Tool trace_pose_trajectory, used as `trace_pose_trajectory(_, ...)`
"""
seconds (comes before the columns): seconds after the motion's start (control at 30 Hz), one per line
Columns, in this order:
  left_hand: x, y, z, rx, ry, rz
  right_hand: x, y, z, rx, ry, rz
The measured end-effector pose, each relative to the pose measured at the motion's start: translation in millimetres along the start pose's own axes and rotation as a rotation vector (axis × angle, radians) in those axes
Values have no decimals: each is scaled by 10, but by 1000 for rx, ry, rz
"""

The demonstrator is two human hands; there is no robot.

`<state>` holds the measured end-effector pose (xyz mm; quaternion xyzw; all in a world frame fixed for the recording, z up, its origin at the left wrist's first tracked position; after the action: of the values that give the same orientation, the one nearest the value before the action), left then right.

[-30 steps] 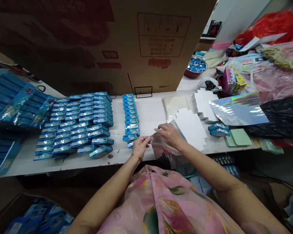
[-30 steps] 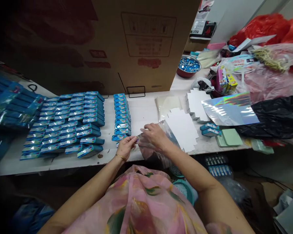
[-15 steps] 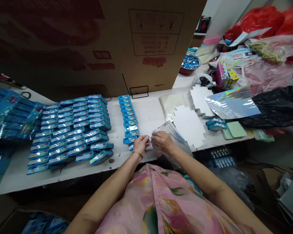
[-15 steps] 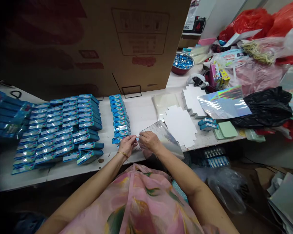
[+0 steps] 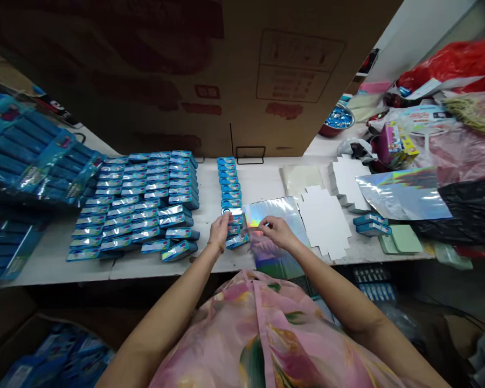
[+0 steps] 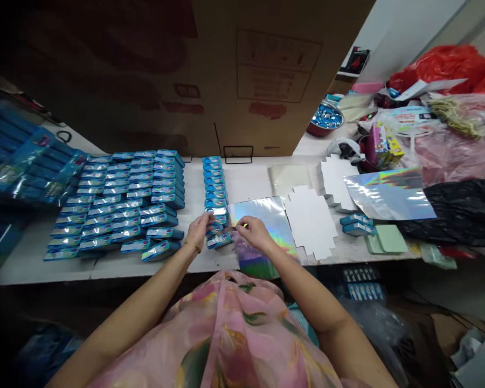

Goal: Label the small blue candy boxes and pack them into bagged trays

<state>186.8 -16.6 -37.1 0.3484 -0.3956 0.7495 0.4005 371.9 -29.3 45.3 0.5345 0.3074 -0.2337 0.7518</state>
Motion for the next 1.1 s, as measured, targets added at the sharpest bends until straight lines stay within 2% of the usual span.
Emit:
trace_pose_trajectory(0.1,-46,118,296,-130,173,140,99,-312,-92,-108,-178,-302)
trace_pose_trajectory(0.17,-56,162,412,-148,199,181,118,-465,-119,-143,-255,-444)
trace_pose_trajectory(0.3,-56,299,389,16,169,179,59,-652,-131,-212,-325,-557)
trace_pose_trajectory(0.43,-34,466,337,184,153,257,-83,-730,-143,-239,-262,-628)
trace_pose_trajectory(0.57,-21,470,393,174,252,422,-117,-792,-169,-197,-293,-658)
trace_pose_trajectory(0.67,-14,474,395,169,221,405,-62,-885,-194,-174,-346,-658)
trace_pose_trajectory(0.77,-52,551,326,189,142,289,7,-1016,-229,-155,-359,-619)
trace_pose_trajectory(0.83,-96,630,255,226,91,208,48,-1091,-273,-90,-337,-529)
trace_pose_trajectory(0.97,-167,757,98,309,-30,121,67,-1182,-388,43,-263,-154)
trace_pose_trajectory(1.1,-248,817,-11,370,-57,115,-2,-1195,-469,55,-218,188)
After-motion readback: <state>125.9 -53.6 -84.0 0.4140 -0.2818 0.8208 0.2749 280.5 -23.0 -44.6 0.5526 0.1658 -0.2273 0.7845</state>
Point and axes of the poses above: each hand's wrist, its own z-axis away from the middle knuckle, its own y-axis out of the back of the hand, x = y × z, the point moved 4 cm from there along -z, towards the middle knuckle, and after that the axes turned 15 degrees about z, right-handed, at the moved point
